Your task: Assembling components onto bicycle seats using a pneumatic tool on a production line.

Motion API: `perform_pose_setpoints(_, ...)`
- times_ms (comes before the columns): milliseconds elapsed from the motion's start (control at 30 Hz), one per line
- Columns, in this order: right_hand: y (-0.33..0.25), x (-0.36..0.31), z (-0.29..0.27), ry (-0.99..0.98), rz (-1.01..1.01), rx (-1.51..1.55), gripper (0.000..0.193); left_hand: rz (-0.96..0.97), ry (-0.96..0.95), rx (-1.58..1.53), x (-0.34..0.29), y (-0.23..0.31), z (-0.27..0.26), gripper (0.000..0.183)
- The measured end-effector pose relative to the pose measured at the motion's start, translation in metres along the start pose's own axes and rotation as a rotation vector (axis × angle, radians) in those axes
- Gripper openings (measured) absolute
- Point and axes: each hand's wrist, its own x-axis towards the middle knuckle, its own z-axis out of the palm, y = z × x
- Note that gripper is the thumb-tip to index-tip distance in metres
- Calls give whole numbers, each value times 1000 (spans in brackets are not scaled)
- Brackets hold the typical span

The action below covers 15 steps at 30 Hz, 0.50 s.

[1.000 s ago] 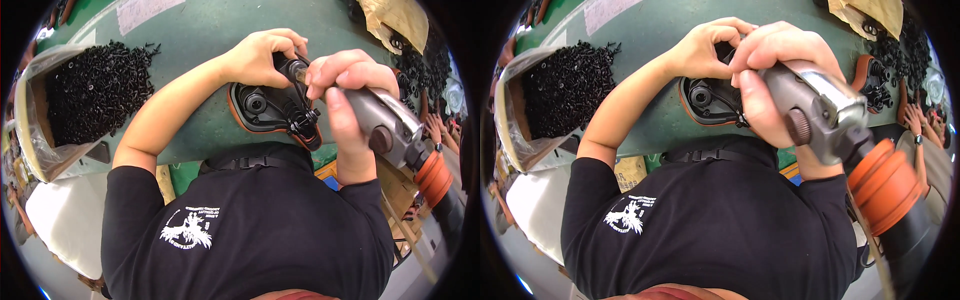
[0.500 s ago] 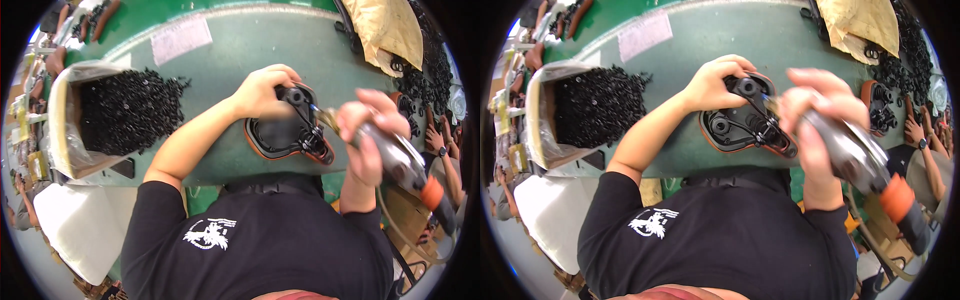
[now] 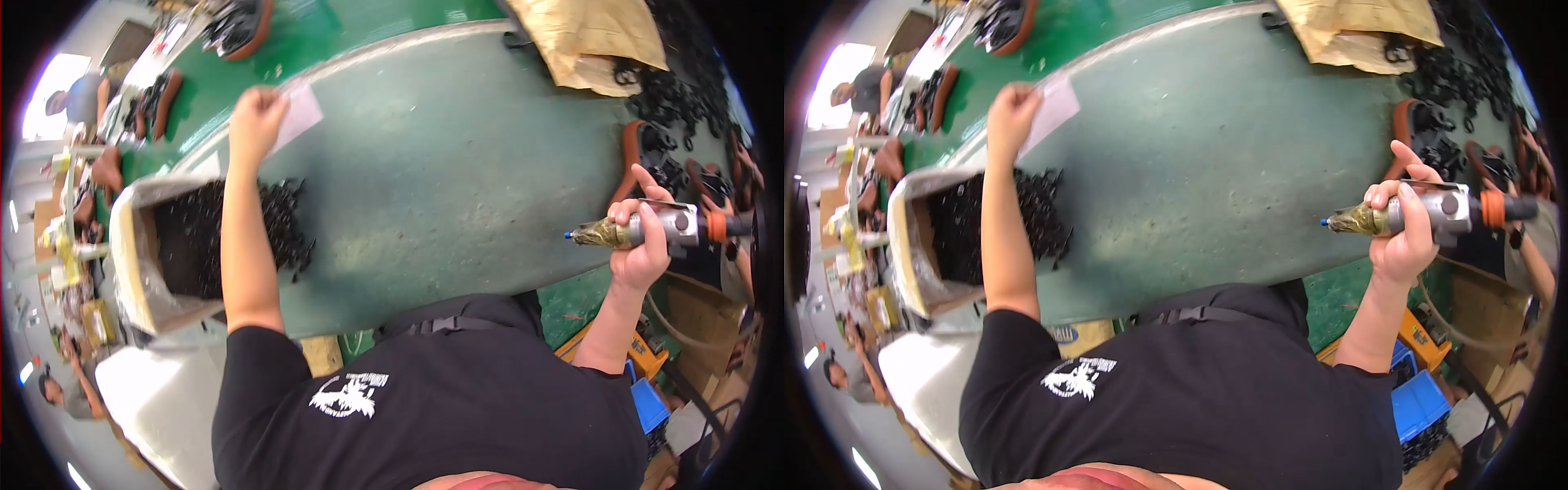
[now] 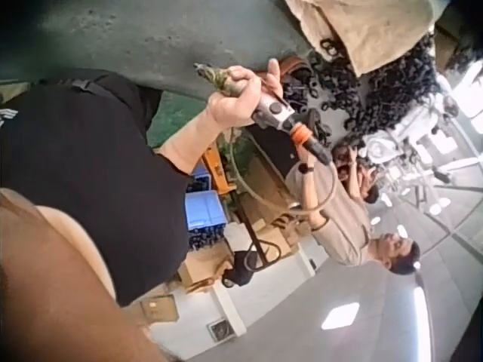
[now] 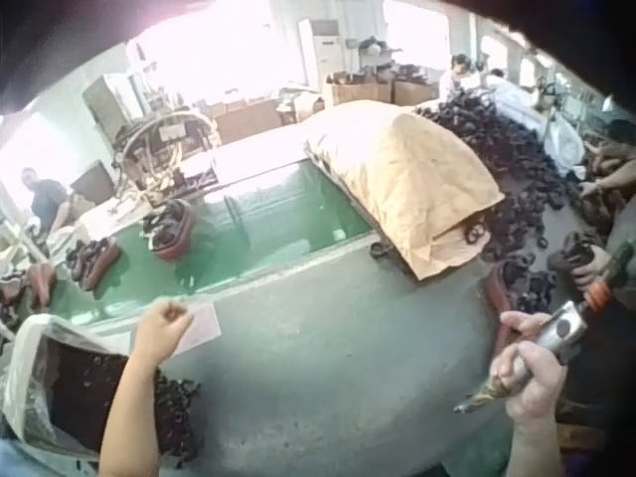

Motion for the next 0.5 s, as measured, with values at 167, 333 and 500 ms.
perform_pose_setpoints(167,8,14,-83,526,94,-263,14,-58,-353,437,-115,35,-18,36)
perform_pose_setpoints(333,5,15,-87,575,147,-304,10,20,-207,327,-140,20,-7,15)
perform_pose_setpoints(500,18,1,-63,354,291,-379,15,61,-115,370,-146,17,0,11)
